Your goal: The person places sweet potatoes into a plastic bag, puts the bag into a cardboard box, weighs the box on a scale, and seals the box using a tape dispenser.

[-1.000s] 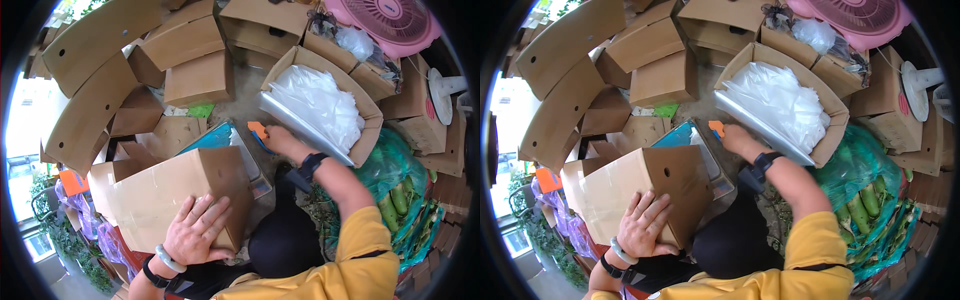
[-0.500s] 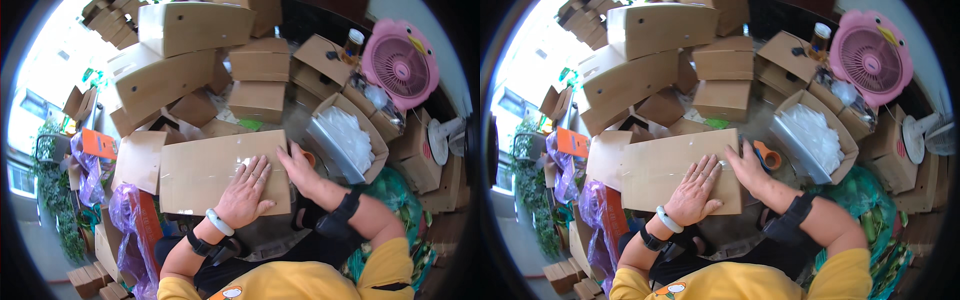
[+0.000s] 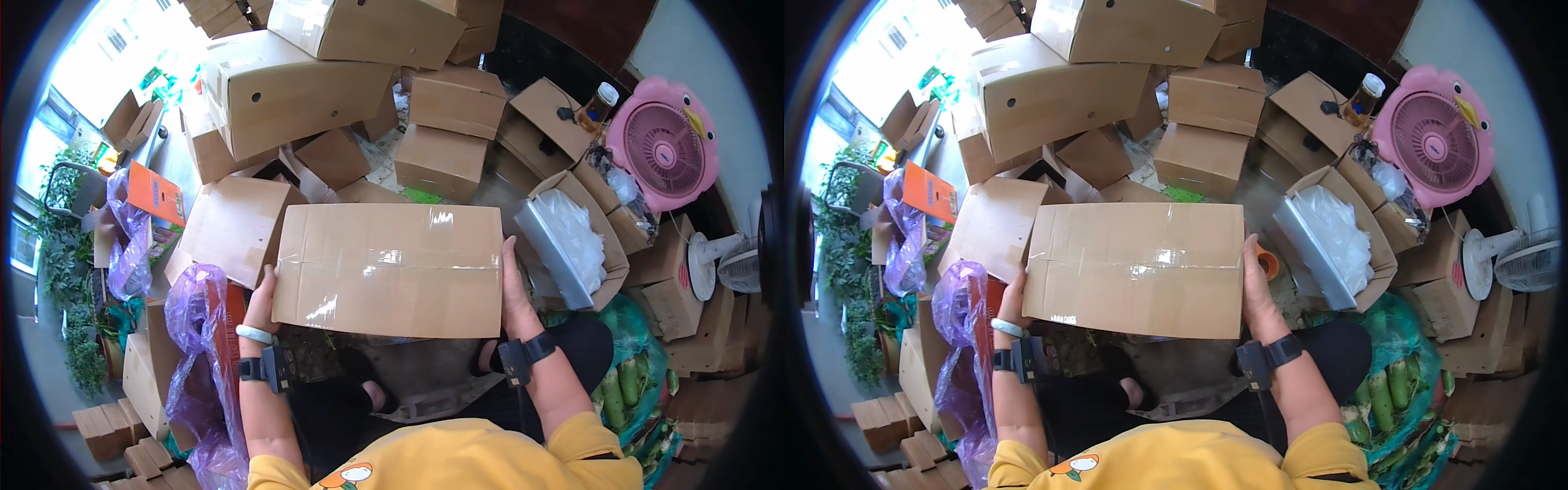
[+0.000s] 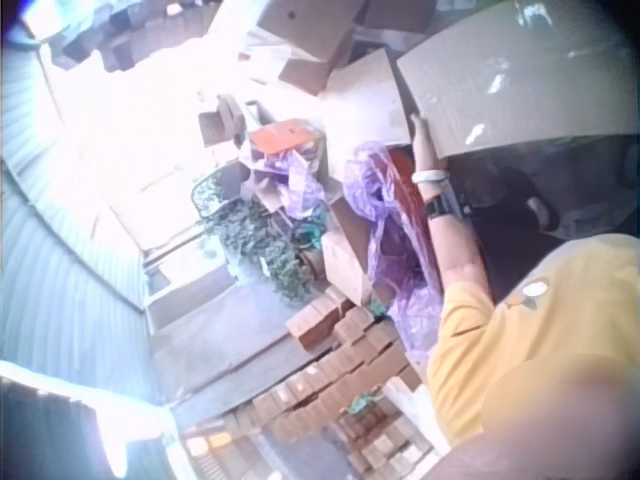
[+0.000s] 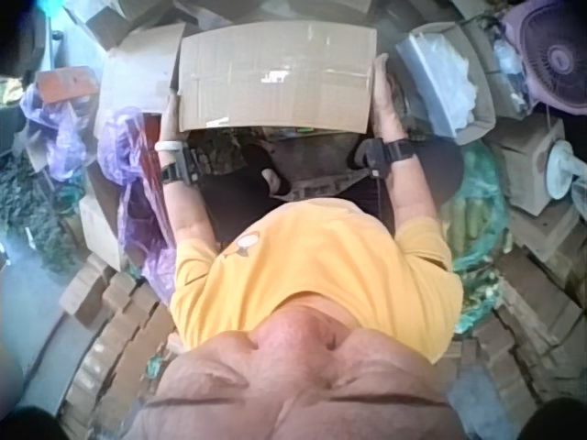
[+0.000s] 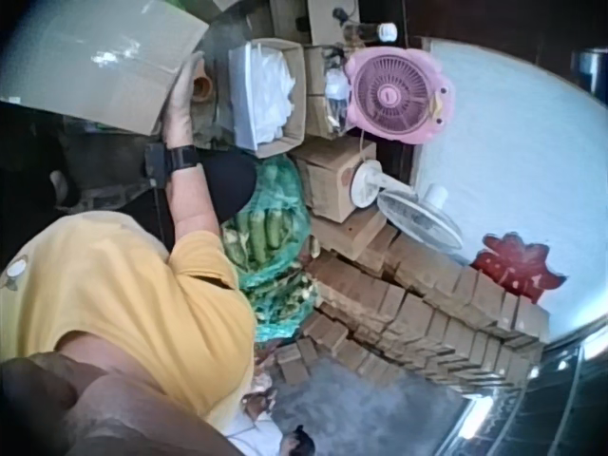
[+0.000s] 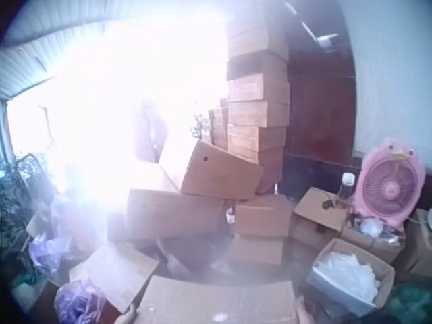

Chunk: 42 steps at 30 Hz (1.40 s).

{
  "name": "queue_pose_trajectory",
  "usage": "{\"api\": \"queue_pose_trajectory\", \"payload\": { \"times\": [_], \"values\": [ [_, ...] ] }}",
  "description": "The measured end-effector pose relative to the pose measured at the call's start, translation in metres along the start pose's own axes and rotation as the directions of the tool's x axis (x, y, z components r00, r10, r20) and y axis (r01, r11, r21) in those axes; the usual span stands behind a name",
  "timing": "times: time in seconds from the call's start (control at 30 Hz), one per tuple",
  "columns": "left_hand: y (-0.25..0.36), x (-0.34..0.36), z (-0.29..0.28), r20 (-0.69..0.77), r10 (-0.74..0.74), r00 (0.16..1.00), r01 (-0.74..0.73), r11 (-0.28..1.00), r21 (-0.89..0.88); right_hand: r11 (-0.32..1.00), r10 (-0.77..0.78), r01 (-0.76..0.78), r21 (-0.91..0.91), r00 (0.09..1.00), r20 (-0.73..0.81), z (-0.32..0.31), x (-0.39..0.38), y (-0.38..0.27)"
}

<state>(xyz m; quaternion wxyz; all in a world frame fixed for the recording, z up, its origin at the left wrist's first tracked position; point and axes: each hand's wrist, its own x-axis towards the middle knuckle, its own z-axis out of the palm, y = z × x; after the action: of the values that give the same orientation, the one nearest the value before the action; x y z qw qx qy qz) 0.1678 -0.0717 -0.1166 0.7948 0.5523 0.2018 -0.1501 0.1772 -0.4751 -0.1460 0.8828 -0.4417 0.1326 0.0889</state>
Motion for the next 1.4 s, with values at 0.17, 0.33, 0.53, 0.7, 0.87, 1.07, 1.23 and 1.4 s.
{"api": "queue_pose_trajectory", "payload": {
  "times": [0.17, 0.33, 0.53, 0.7, 0.87, 1.07, 1.23, 1.4],
  "values": [
    [-0.087, 0.032, -0.078, -0.072, 0.082, 0.994, -0.079, 0.996, 0.042, 0.933, 0.25, -0.294, -0.206, 0.944, -0.215, 0.004, -0.005, 0.015],
    [-0.156, 0.049, -0.056, -0.246, 0.112, 0.963, -0.185, 0.935, -0.302, 0.955, 0.151, -0.174, -0.238, 0.982, -0.113, -0.06, 0.021, 0.063],
    [-0.127, -0.006, 0.077, -0.703, 0.244, 0.668, -0.662, 0.627, -0.412, 0.959, -0.252, 0.226, -0.171, 0.956, -0.151, -0.017, 0.041, -0.02],
    [-0.094, 0.009, 0.093, -0.636, 0.314, 0.705, -0.659, 0.62, -0.426, 0.829, -0.265, 0.263, -0.493, 0.962, 0.068, 0.002, 0.031, -0.046],
    [-0.072, 0.053, 0.092, -0.523, 0.354, 0.775, -0.603, 0.661, -0.447, 0.733, -0.176, 0.138, -0.666, 0.984, 0.01, -0.002, -0.026, -0.059],
    [-0.104, 0.095, 0.094, -0.178, 0.232, 0.956, -0.235, 0.972, 0.004, 0.613, 0.131, -0.044, -0.789, 0.99, 0.047, -0.012, -0.037, -0.098],
    [-0.092, 0.031, 0.174, -0.182, 0.245, 0.952, -0.296, 0.887, -0.354, 0.524, 0.402, -0.051, -0.85, 0.895, 0.194, -0.013, 0.048, -0.153],
    [-0.14, 0.006, 0.173, -0.247, 0.422, 0.872, -0.464, 0.874, -0.145, 0.648, 0.404, 0.065, -0.759, 0.815, 0.416, 0.049, 0.133, -0.127]
  ]
}}
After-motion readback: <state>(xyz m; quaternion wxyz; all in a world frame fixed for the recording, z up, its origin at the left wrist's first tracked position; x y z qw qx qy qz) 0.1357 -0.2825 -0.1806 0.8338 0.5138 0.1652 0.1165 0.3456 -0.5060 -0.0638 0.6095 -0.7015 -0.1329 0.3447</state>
